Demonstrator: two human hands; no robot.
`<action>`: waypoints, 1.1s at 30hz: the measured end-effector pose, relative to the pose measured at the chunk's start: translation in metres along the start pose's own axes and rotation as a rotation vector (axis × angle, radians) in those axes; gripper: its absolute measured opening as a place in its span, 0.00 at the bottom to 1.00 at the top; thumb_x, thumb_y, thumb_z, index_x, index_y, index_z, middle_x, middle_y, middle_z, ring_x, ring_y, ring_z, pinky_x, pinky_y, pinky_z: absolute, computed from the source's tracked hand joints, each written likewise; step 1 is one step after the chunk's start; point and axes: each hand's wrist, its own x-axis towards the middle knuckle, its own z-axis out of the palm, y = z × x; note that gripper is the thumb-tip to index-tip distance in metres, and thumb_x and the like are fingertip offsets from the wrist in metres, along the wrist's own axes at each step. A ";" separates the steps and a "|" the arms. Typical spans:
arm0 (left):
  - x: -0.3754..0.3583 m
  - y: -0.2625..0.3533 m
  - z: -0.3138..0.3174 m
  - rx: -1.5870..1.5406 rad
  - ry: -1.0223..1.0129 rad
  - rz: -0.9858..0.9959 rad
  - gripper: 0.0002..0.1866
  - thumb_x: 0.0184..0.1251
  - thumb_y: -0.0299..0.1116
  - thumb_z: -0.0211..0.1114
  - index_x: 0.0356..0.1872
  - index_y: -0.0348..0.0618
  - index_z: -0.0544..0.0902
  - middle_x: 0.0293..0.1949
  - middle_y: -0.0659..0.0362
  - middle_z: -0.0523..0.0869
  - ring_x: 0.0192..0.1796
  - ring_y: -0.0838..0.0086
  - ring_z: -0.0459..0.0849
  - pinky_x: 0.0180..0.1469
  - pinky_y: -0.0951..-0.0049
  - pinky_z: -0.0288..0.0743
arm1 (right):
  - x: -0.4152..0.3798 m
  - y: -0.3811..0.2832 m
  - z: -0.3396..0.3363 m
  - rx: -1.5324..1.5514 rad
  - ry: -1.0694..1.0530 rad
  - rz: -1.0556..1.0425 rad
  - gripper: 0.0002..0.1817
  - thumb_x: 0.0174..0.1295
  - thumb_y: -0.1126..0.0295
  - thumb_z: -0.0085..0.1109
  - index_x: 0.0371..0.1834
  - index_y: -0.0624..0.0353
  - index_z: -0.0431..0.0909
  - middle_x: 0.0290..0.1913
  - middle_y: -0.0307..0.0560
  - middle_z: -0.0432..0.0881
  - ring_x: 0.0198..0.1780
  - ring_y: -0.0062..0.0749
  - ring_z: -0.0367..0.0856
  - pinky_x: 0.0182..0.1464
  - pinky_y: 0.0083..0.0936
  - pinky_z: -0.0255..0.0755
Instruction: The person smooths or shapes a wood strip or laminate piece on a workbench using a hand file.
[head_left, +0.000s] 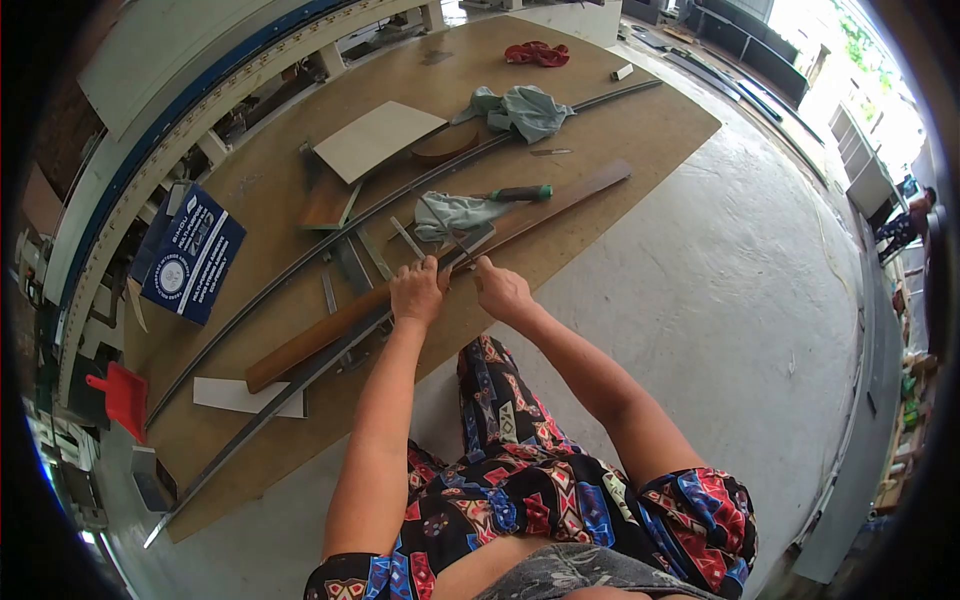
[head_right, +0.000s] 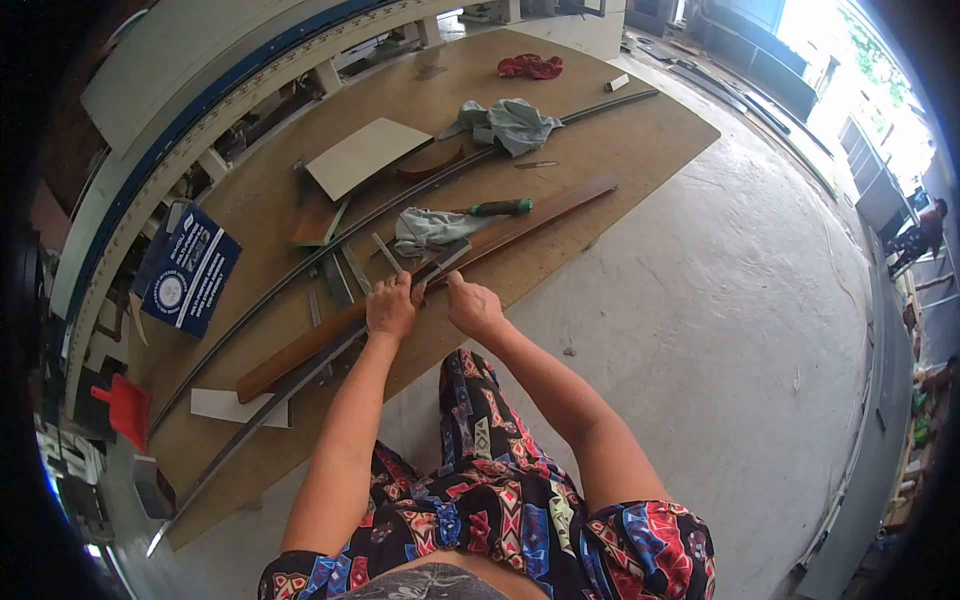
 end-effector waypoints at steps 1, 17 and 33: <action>0.000 0.000 0.000 -0.004 -0.008 -0.002 0.18 0.68 0.51 0.51 0.36 0.45 0.73 0.34 0.54 0.83 0.40 0.58 0.82 0.40 0.57 0.75 | -0.006 0.001 -0.001 0.009 -0.006 0.009 0.11 0.62 0.66 0.49 0.42 0.58 0.63 0.28 0.63 0.79 0.35 0.60 0.80 0.36 0.51 0.71; -0.001 -0.002 0.001 -0.016 0.005 0.007 0.20 0.69 0.52 0.49 0.37 0.43 0.74 0.35 0.52 0.83 0.40 0.55 0.81 0.41 0.55 0.75 | -0.034 0.009 -0.008 0.044 -0.054 0.054 0.11 0.62 0.65 0.49 0.44 0.56 0.64 0.28 0.63 0.80 0.36 0.60 0.79 0.37 0.51 0.70; -0.001 -0.001 -0.004 -0.046 -0.001 0.009 0.21 0.70 0.52 0.48 0.38 0.42 0.74 0.36 0.51 0.83 0.40 0.55 0.82 0.41 0.55 0.75 | -0.111 0.030 -0.010 0.062 -0.117 0.142 0.10 0.65 0.63 0.48 0.42 0.55 0.62 0.27 0.62 0.78 0.33 0.62 0.77 0.33 0.53 0.66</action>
